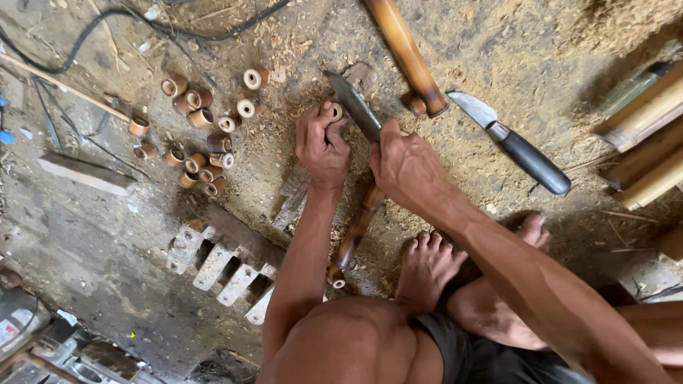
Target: The person is carving small bamboo pieces using a knife and a mallet. They are shaping the bamboo into small cylindrical pieces, which are scattered on the floor around them.
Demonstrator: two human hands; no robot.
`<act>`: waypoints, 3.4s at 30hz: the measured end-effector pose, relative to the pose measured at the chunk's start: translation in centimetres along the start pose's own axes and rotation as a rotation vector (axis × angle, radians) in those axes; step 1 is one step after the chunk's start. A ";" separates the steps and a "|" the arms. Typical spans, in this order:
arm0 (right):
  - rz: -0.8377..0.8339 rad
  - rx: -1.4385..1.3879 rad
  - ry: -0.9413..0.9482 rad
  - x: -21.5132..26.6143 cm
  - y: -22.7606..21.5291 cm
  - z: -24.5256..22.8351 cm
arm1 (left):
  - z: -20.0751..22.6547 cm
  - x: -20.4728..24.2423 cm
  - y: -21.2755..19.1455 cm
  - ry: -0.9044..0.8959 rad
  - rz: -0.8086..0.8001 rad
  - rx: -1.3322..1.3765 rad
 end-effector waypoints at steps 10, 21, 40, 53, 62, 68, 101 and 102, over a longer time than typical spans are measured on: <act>-0.198 0.264 0.112 -0.9 -0.8 -3.6 | 1.2 -1.4 -0.3 -0.071 -0.078 0.043; -0.013 -0.075 0.145 -1.1 -0.5 0.8 | 1.8 -1.3 -0.3 -0.045 -0.116 -0.084; 0.015 -0.179 0.078 -0.1 -1.1 0.8 | -0.4 0.0 0.1 0.015 -0.022 -0.053; -0.102 0.192 0.044 -1.6 -1.0 -3.0 | -0.9 0.4 0.2 -0.112 -0.079 -0.026; -0.049 0.022 0.090 -2.2 -1.0 -2.3 | 1.6 -1.2 -0.7 -0.033 -0.103 -0.037; 0.068 -0.153 0.204 -0.7 1.6 1.5 | 0.1 -0.3 -0.2 0.005 -0.052 -0.053; 0.052 -0.010 0.034 -0.9 1.1 -2.4 | -2.1 0.8 0.2 -0.085 -0.043 -0.002; 0.037 0.072 0.095 -1.0 1.6 -2.3 | -0.8 -0.1 -0.4 -0.089 -0.063 0.002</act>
Point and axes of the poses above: each hand's wrist, its own x-axis away from the middle knuckle, its own y-axis out of the palm, z = x × y, the point moved 9 cm from there along -x, towards the middle knuckle, and after that the axes turned 2 degrees about -y, right-handed, at the moved point
